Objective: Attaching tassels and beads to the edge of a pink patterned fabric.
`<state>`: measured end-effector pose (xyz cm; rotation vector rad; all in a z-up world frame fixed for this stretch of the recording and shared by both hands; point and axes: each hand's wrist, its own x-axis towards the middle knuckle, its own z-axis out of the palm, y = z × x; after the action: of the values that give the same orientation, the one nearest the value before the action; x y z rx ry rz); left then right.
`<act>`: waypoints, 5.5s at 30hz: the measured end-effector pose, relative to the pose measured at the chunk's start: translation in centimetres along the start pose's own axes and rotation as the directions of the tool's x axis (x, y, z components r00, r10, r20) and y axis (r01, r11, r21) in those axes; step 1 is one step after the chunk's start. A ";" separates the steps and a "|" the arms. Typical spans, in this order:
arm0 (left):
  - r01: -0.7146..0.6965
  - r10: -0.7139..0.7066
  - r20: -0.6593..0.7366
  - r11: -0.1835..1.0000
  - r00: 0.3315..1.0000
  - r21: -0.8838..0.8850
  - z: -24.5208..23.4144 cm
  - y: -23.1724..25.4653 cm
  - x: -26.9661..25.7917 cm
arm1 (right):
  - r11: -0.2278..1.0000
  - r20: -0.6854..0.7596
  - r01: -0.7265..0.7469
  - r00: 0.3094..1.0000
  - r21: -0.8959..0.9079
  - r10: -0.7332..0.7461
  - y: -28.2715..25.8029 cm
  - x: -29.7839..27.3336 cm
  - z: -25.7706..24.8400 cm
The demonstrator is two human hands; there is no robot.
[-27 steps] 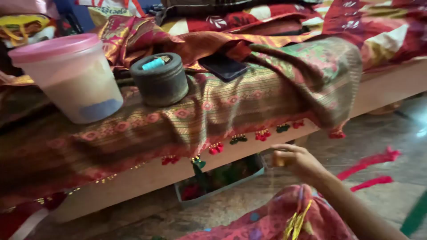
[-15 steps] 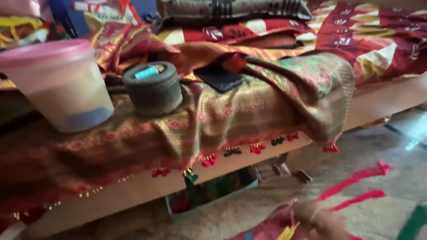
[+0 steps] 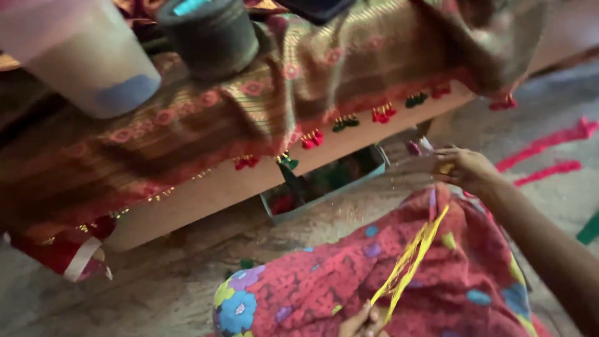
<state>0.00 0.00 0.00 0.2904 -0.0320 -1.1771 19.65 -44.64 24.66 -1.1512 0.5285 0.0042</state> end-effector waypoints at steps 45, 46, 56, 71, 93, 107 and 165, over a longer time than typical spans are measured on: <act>-0.071 0.056 -0.146 0.993 0.988 -0.099 18.7 2.4 -2.5 | 0.261 0.615 0.858 0.502 -0.443 -0.608 7.7 -22.4 17.0; -0.079 0.067 -0.130 0.993 0.989 -0.087 17.5 2.4 -2.3 | 0.241 0.622 0.867 0.485 -0.437 -0.615 3.5 -18.8 15.9; 0.055 -0.058 -0.044 0.997 0.997 -0.061 -0.4 4.1 -2.9 | 0.401 -0.064 0.350 0.682 -0.847 -0.729 -2.4 -15.7 6.0; -0.105 0.106 -0.053 0.994 0.993 0.020 12.3 6.1 -4.3 | 0.927 0.084 0.319 0.948 -0.199 -0.308 -0.2 -0.9 1.0; -0.252 0.234 -0.127 0.955 0.964 -0.157 26.4 5.8 -2.1 | 0.951 0.655 0.253 0.752 -0.180 -0.076 -6.0 -24.5 20.8; -0.196 0.169 -0.184 0.971 0.968 -0.136 24.2 3.9 -2.8 | 0.869 0.397 0.432 0.861 -0.242 -0.317 -6.5 -19.7 18.2; -0.084 0.568 0.120 -0.090 0.814 0.992 31.3 4.1 -0.4 | 0.623 0.241 0.208 0.970 -0.754 -0.031 5.0 -35.3 10.8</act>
<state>-1.96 -4.70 31.18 1.7572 -0.6654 -0.2823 -8.41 -23.83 37.66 -2.0259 0.2434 0.2626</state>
